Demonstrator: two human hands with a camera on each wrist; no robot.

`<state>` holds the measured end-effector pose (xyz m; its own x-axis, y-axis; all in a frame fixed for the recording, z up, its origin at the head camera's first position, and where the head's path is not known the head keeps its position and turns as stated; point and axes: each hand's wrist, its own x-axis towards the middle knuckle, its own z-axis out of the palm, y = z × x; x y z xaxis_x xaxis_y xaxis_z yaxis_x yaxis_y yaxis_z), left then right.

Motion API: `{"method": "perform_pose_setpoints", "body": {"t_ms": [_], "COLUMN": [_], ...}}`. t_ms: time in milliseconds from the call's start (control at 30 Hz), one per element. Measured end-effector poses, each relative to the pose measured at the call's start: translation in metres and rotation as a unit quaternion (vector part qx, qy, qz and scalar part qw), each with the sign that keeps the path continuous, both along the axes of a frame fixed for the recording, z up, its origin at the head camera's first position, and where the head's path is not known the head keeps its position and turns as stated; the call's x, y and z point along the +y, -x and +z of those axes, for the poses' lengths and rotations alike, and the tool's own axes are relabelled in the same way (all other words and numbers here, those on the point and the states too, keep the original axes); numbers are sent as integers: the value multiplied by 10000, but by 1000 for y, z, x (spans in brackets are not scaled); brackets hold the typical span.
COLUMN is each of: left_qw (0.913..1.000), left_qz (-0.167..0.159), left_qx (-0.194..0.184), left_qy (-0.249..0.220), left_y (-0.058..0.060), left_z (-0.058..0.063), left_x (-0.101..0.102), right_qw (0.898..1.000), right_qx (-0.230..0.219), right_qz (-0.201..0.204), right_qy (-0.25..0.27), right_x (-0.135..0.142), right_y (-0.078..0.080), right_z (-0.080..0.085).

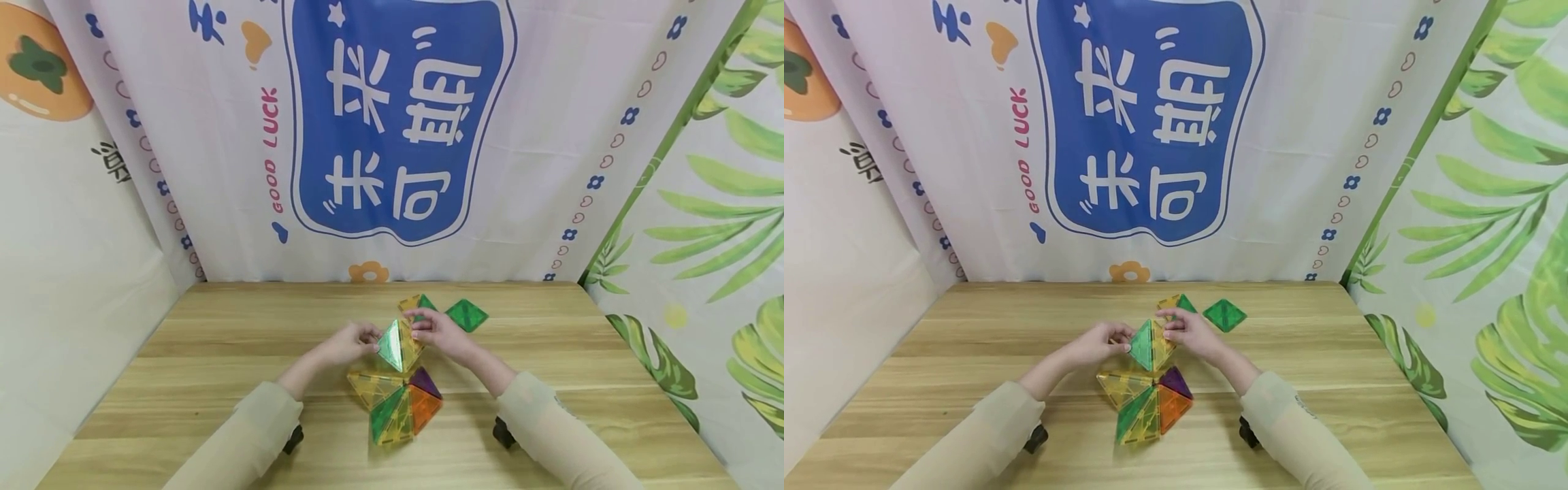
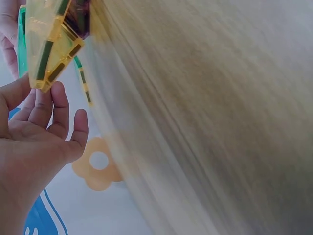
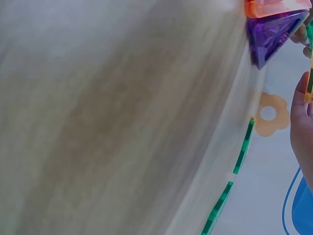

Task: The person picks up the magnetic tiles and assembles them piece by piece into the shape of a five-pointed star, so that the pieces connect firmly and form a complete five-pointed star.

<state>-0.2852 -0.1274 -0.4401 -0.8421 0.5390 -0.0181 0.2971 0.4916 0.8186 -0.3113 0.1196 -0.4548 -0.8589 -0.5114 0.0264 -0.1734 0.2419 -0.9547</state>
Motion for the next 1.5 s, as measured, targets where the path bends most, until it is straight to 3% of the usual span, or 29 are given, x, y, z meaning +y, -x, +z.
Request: {"method": "perform_pose_setpoints", "body": {"t_ms": [233, 433, 867, 1100, 1333, 1500], "left_qw": [10000, 9998, 9979, 9954, 9956, 9968], "left_qz": [-45, -121, -382, -675, -589, -476], "left_qx": [-87, 1, 241, 285, 198, 97], "left_qy": [12, 146, 466, 619, 707, 628], "left_y": [3, 4, 8, 10, 8, 8], "left_z": [-9, -17, -25, -28, -25, -24], "left_x": [1, 2, 6, 7, 7, 6], "right_qw": [9992, 9989, 9959, 9917, 9901, 9876], "right_qx": [45, -355, -470, -251, -129, 480], "right_qz": [23, 183, 680, 944, 1044, 1004], "right_qy": [-409, -256, -357, -832, -927, -1109], "right_x": [-2, -2, -6, -4, 0, 6], "right_y": [2, 4, 9, 12, 11, 10], "right_z": [-7, -10, -11, -13, -12, -5]}}
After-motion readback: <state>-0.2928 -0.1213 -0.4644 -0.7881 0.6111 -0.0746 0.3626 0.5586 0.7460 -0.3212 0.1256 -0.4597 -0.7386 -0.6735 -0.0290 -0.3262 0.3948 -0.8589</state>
